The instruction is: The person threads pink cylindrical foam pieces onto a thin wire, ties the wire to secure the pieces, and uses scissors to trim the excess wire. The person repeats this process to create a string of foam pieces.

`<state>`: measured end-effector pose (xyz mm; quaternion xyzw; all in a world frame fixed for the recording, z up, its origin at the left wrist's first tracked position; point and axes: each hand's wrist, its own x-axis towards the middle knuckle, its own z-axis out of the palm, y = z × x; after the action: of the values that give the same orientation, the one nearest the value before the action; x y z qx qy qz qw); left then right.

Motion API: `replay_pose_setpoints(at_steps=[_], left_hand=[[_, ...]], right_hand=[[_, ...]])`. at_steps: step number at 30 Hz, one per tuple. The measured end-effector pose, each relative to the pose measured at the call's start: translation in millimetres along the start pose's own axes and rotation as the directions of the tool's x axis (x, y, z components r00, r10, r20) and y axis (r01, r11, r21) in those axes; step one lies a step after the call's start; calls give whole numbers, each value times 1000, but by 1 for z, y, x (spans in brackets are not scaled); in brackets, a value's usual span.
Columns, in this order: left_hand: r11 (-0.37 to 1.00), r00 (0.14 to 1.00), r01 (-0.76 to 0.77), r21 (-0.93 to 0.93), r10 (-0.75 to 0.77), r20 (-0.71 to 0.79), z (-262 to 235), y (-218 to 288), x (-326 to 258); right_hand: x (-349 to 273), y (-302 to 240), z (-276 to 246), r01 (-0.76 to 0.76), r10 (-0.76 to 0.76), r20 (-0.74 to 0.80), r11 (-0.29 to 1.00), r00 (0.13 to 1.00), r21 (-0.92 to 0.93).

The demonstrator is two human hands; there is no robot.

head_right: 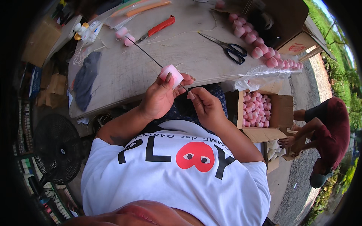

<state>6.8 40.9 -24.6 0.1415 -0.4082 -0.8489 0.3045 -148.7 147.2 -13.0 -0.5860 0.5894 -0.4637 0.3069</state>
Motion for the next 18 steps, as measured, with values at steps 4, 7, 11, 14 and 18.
replay_pose_setpoints(at_steps=[4, 7, 11, 14, 18], left_hand=[[974, 935, -222, 50, 227, -273, -39, 73, 21], [993, 995, -34, 114, 45, -93, -21, 19, 7], [962, 935, -263, 70, 272, -226, -40, 63, 9], [811, 633, -529, 250, 573, -520, -98, 138, -5], [788, 561, -528, 316, 603, -566, -77, 127, -21]], right_hand=[[0, 11, -8, -69, 69, 12, 982, 998, 173], [9, 9, 3, -157, 125, 111, 923, 986, 351], [17, 15, -14, 67, -71, 30, 991, 997, 120], [25, 48, -58, 35, -44, -34, 970, 998, -241], [78, 62, -66, 190, -252, 13, 695, 968, -694]])
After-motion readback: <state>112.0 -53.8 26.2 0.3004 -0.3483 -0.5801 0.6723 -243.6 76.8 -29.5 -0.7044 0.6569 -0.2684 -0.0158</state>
